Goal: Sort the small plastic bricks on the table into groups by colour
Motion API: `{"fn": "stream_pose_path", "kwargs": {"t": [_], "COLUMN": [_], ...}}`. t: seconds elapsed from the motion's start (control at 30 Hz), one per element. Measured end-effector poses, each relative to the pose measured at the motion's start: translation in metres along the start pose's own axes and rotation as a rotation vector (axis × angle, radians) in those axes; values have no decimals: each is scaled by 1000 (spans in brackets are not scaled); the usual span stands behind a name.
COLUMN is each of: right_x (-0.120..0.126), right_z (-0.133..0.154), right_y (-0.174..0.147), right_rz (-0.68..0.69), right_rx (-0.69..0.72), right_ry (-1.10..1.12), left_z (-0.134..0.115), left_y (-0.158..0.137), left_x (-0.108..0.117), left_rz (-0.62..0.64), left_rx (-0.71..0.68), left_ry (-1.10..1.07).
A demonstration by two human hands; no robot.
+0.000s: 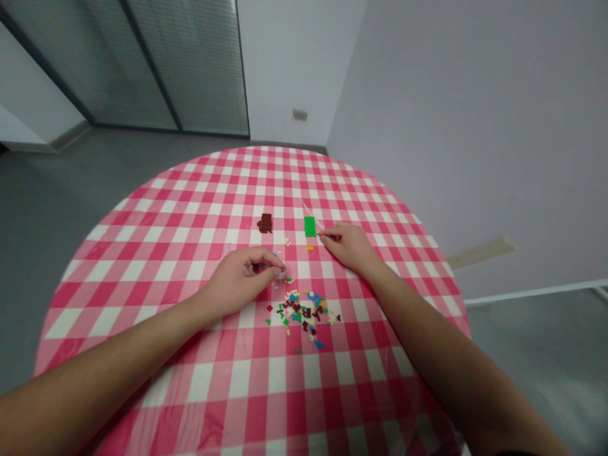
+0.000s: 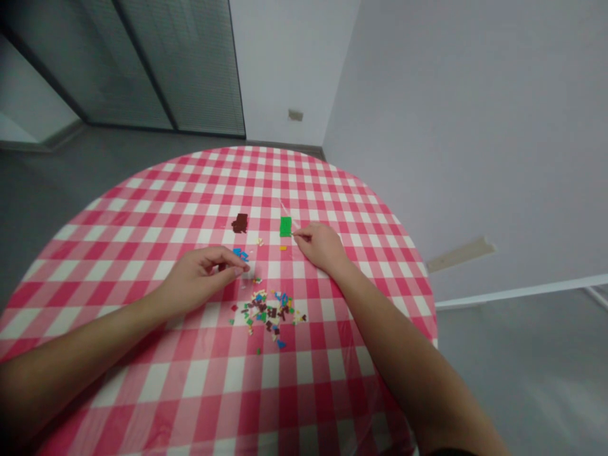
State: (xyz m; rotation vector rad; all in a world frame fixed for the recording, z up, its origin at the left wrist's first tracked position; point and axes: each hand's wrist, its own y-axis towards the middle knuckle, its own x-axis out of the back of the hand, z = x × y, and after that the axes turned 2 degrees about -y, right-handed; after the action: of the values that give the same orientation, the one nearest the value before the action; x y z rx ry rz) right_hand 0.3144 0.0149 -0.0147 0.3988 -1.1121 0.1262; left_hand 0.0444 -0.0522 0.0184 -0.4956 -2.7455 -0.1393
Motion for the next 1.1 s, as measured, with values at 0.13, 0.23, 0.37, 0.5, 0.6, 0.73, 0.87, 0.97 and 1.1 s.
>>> {"fn": "stream_pose_path", "kwargs": {"t": [0.13,0.23,0.37,0.5,0.6,0.73,0.87,0.97,1.1], "right_x": [0,0,0,0,-1,-1,-1,-1,-1], "right_z": [0,-1,-1,0,-1,-2,-2,-2,-2], "right_y": [0,1,1,0,0,1,1,1,1], "right_rz": [-1,-1,9,3,3,-1,-2,1,-2], "right_rx": [-9,-3,-4,4,14,14,20,22,16], "right_ry": [-6,-7,-25,-28,-24,-14,-4,-4,-4], "left_z": [0,0,-3,-5,-4,-2,-2,-2,0], "left_y": [0,0,0,-1,0,-1,-1,-1,-1], "left_x": [0,-1,-1,-1,0,0,0,0,0], "left_rz": [5,4,4,9,10,6,14,17,18], "left_rx": [-1,5,28,36,37,26,19,24,29], "left_ry": [-21,-18,-13,-24,-28,-12,-20,-13,1]}}
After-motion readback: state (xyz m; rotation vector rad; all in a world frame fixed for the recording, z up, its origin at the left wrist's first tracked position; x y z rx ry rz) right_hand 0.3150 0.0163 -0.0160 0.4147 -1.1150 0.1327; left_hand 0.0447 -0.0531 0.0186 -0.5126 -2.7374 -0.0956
